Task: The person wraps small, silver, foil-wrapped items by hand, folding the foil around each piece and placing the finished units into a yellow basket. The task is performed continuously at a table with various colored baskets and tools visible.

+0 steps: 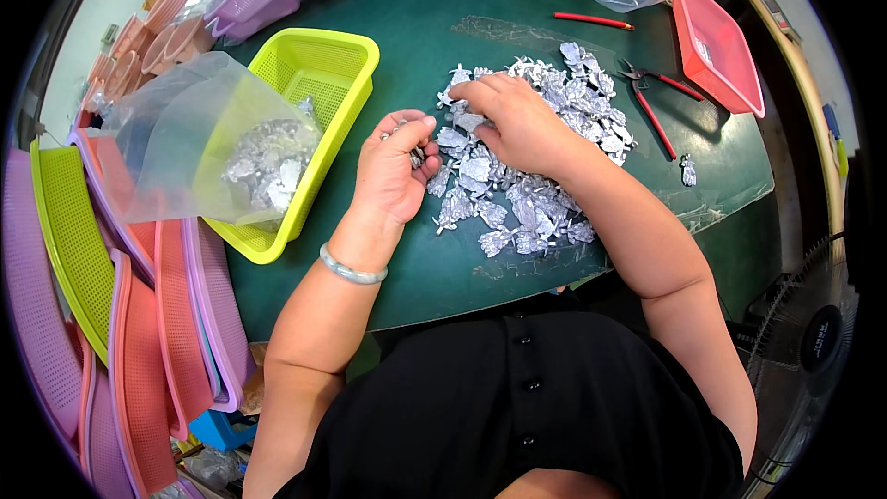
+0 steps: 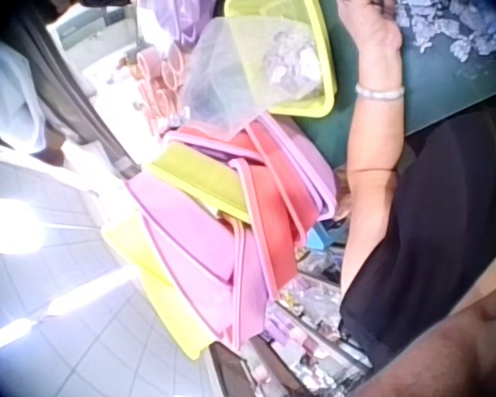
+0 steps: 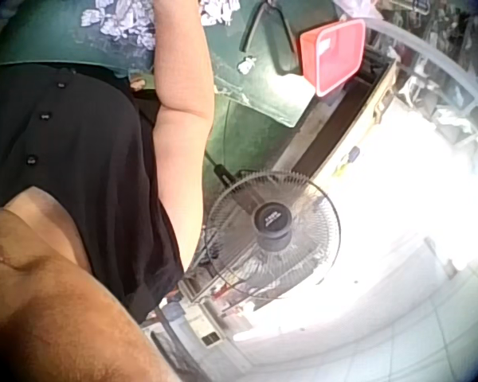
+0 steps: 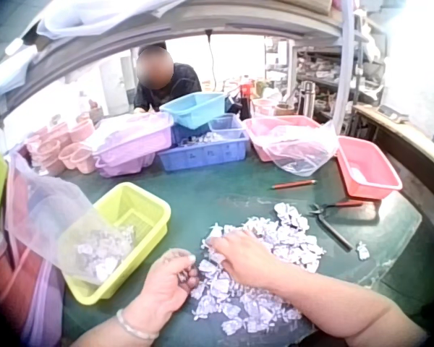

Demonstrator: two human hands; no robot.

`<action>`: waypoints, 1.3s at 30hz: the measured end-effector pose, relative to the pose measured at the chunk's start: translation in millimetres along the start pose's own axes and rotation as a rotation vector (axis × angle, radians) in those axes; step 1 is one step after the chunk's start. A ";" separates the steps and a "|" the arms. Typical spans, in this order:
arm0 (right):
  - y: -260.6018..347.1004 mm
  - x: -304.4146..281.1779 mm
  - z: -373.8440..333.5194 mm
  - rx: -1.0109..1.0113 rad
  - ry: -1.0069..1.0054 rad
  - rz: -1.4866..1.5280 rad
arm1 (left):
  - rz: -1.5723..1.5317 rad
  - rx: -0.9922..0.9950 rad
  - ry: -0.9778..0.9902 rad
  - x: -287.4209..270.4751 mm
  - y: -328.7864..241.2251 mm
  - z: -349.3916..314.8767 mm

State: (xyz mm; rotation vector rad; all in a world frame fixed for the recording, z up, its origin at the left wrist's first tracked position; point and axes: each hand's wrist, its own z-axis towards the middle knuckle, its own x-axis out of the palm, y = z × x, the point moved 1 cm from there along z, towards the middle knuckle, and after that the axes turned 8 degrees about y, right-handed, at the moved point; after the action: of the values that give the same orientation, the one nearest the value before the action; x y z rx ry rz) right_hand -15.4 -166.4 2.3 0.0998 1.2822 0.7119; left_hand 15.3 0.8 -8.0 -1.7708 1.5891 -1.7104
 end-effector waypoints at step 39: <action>20.8 -11.7 -6.0 -0.117 -0.287 0.189 | -0.017 0.100 0.129 14.0 9.3 -8.5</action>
State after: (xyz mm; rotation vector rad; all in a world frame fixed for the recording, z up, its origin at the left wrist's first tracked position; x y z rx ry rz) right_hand -30.9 -158.2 19.5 0.2218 0.9620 0.8987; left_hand -0.1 -9.5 -4.2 -1.6625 1.5127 -1.9112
